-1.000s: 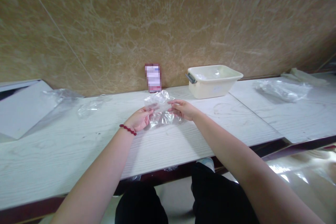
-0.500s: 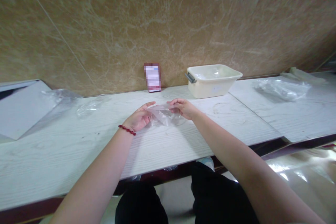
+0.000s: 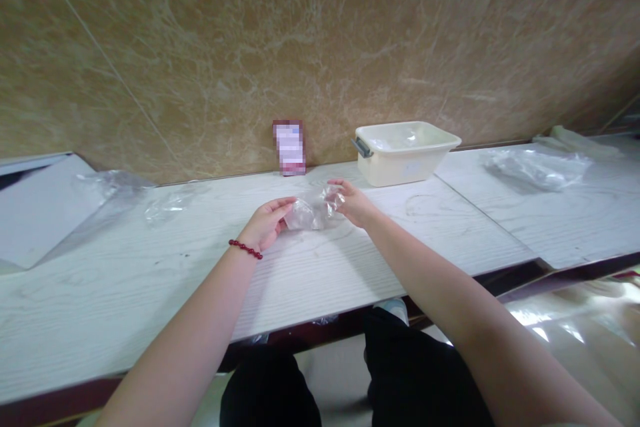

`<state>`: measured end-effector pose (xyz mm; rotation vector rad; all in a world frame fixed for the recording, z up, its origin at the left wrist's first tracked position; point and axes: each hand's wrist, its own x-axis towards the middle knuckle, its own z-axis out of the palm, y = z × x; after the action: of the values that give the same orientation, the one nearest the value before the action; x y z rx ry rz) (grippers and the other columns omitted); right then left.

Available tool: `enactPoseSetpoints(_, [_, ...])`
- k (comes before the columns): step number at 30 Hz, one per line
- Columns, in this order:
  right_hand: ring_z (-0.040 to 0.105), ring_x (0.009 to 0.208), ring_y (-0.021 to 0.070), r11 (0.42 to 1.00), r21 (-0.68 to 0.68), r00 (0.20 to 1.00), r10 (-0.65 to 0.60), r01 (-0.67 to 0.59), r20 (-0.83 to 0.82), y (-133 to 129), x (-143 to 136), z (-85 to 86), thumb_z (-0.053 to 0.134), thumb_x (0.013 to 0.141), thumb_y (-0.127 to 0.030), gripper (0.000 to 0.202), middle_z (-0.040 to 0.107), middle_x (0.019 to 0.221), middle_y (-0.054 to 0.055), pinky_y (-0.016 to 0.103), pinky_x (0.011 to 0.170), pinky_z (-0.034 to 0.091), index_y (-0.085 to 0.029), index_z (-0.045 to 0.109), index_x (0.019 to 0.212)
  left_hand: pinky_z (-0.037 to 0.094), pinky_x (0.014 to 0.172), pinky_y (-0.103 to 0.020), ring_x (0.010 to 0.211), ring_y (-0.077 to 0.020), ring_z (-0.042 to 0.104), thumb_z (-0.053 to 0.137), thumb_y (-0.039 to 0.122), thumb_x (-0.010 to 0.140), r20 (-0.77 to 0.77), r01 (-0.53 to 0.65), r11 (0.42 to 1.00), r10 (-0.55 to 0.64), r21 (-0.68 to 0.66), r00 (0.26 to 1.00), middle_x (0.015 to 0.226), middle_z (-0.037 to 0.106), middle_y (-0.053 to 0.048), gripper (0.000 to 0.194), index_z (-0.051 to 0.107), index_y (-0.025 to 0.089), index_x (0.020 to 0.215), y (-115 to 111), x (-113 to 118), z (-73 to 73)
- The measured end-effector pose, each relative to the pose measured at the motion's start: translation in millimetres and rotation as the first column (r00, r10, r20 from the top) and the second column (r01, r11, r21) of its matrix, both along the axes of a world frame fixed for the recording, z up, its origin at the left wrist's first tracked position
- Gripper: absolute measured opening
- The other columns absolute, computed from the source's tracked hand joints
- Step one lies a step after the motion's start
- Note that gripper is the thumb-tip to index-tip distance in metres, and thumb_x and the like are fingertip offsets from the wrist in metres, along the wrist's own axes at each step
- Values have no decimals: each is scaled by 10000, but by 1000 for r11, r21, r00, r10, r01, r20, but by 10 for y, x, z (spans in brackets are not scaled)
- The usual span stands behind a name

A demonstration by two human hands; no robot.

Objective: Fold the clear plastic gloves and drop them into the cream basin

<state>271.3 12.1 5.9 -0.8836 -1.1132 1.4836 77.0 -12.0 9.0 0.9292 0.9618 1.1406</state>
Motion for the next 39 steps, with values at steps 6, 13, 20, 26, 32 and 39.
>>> enactPoseSetpoints(6, [525, 604, 62, 989, -146, 997, -5, 17, 79, -32, -55, -1, 578, 688, -221, 188, 497, 721, -25, 248, 617, 471, -182, 399, 730, 434, 499, -167, 552, -74, 553, 610, 71, 619, 76, -162, 986, 160, 29, 984, 648, 612, -2, 186, 596, 139, 792, 8, -5, 40])
enactPoseSetpoints(13, [523, 603, 73, 955, -218, 966, 231, -202, 117, -157, -91, 87, 472, 780, -285, 160, 509, 752, 22, 236, 595, 473, -141, 491, 713, 438, 502, -165, 546, -67, 549, 541, 19, 665, 229, -212, 977, 202, 18, 952, 603, 595, 12, 160, 566, 141, 764, -29, 16, 99])
enactPoseSetpoints(20, [518, 566, 67, 921, -274, 948, 308, -277, 77, -199, -89, 108, 522, 755, -272, 138, 525, 679, 19, 202, 560, 465, -135, 507, 743, 456, 533, -193, 571, -78, 561, 530, 19, 675, 243, -174, 985, 170, -7, 955, 626, 597, 17, 165, 557, 159, 759, -29, 38, 76])
enactPoseSetpoints(26, [513, 547, 66, 904, -307, 943, 328, -297, 55, -198, -87, 87, 521, 754, -296, 174, 540, 665, 26, 203, 544, 459, -124, 509, 730, 458, 539, -197, 566, -74, 561, 521, 23, 686, 231, -175, 984, 181, -44, 956, 641, 594, 21, 160, 554, 163, 755, -47, 41, 92])
enactPoseSetpoints(32, [433, 487, 40, 892, -311, 930, 362, -328, 58, -188, -56, 72, 653, 622, -249, 185, 461, 550, -37, 162, 460, 380, -133, 513, 653, 465, 542, -211, 586, -87, 569, 511, 22, 686, 237, -157, 987, 160, -34, 958, 642, 597, 15, 158, 545, 160, 755, -39, 34, 90])
enactPoseSetpoints(39, [394, 500, 41, 988, -77, 967, 146, -132, 210, -132, -88, 9, 650, 579, -293, 201, 464, 532, -51, 177, 472, 294, -138, 523, 577, 459, 515, -199, 560, -89, 565, 533, 20, 660, 190, -141, 990, 142, -20, 971, 627, 595, 12, 169, 543, 151, 766, -31, 40, 64])
